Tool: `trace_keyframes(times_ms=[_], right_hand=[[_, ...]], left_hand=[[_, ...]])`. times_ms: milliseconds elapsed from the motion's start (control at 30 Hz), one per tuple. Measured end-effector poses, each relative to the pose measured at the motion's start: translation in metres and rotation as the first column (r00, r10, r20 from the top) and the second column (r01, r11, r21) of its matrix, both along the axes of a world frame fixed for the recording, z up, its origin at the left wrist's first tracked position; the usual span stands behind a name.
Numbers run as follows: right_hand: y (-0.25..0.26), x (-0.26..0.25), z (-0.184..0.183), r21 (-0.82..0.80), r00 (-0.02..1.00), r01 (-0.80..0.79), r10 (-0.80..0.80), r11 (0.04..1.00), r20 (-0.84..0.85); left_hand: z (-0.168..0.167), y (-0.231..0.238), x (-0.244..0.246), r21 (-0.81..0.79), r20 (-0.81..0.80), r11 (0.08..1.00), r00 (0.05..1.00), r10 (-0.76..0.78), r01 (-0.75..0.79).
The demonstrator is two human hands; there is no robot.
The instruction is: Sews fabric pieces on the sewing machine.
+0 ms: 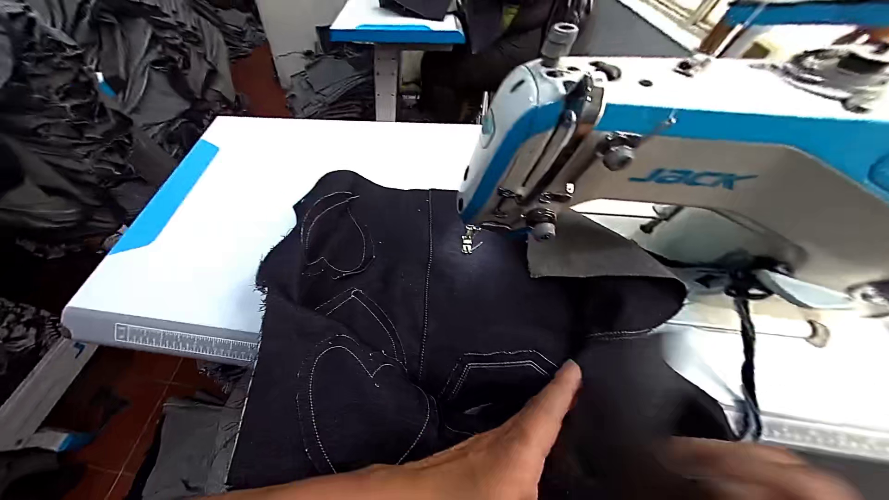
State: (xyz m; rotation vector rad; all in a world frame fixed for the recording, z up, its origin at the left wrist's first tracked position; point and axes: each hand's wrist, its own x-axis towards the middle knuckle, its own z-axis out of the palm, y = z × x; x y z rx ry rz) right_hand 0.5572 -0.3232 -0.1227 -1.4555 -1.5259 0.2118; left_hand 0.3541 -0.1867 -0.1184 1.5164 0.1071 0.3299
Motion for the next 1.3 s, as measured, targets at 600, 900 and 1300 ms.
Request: trace_keyframes(times_ms=[600, 900, 1300], right_hand=[[0.199, 0.005, -0.050, -0.231, 0.974, 0.010, 0.043, 0.973, 0.224], [0.208, 0.010, -0.084, -0.112, 0.934, 0.061, -0.017, 0.992, 0.358], [0.206, 0.008, -0.083, -0.117, 0.950, 0.044, -0.005, 0.992, 0.313]], left_hand=[[-0.029, 0.205, -0.020, 0.636, -0.150, 0.615, 0.706, 0.692, -0.467], [-0.074, 0.209, -0.006, 0.807, 0.108, 0.366, 0.726, 0.679, -0.463], [-0.084, 0.211, -0.010, 0.840, 0.220, 0.254, 0.728, 0.649, -0.479]])
